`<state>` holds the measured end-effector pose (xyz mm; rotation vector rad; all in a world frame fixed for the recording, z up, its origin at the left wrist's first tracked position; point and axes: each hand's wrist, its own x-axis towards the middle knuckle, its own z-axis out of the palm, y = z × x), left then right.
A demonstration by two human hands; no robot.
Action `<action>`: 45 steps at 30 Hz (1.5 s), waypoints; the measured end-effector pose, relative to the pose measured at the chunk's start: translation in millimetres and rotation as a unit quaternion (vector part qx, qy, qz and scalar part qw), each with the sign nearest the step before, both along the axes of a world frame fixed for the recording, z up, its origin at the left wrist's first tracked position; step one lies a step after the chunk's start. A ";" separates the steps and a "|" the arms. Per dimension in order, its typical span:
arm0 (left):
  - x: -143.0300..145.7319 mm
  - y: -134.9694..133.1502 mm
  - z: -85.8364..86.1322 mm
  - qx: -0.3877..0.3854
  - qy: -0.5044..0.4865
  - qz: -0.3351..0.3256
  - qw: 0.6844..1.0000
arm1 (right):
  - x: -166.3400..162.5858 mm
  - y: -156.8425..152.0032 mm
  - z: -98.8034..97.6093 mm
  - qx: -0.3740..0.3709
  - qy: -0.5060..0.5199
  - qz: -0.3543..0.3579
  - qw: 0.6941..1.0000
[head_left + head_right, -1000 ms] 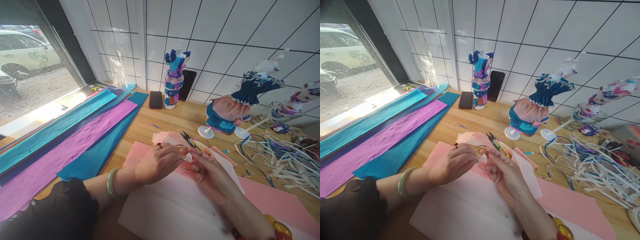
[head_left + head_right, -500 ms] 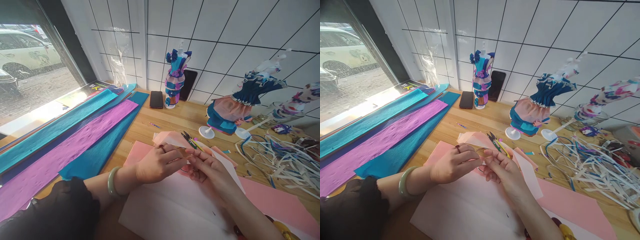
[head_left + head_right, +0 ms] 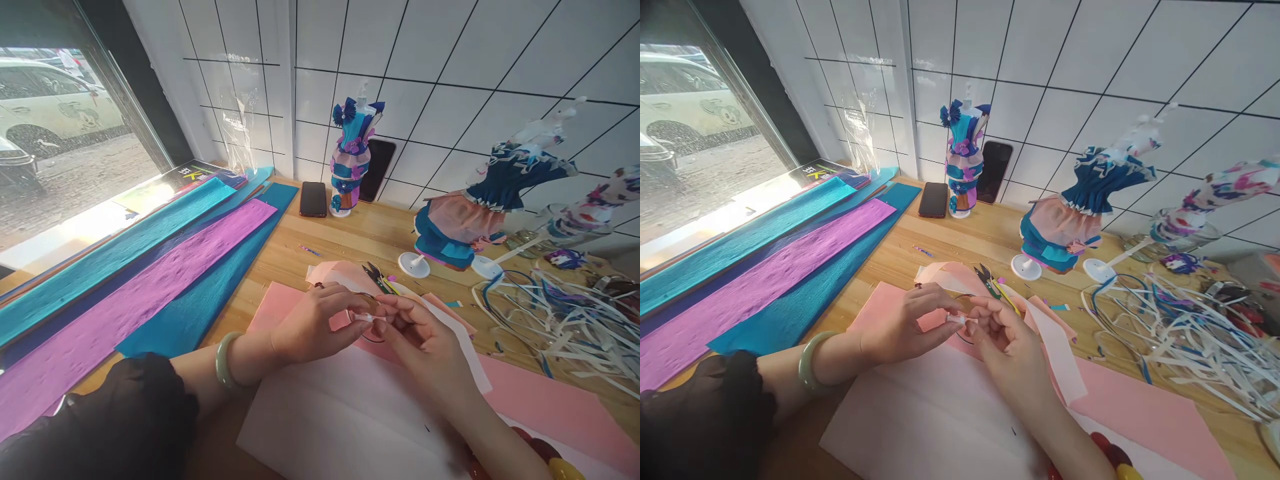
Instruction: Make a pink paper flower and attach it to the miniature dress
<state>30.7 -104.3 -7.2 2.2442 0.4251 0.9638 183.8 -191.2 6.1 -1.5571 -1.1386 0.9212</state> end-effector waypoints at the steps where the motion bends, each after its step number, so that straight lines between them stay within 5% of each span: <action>1: 0.2 -0.1 0.5 -0.006 0.002 -0.003 1.000 | -1.0 -0.9 -0.2 0.013 -0.032 -0.004 0.999; 7: 2.1 0.8 -1.0 -0.019 0.009 -0.021 1.000 | -0.1 -4.7 -6.4 0.101 -0.252 0.036 0.962; 12: 2.2 1.1 -1.5 -0.033 0.025 -0.013 0.999 | 2.0 -4.9 -10.5 0.134 -0.336 0.017 0.932; 31: 3.1 1.2 -9.9 -0.168 -0.014 -0.015 0.986 | 1.9 -6.0 -11.8 0.144 -0.343 0.041 0.927; 45: 4.1 2.6 -12.9 -0.130 -0.037 -0.020 0.991 | -0.7 -2.0 -5.1 0.113 -0.281 0.075 0.950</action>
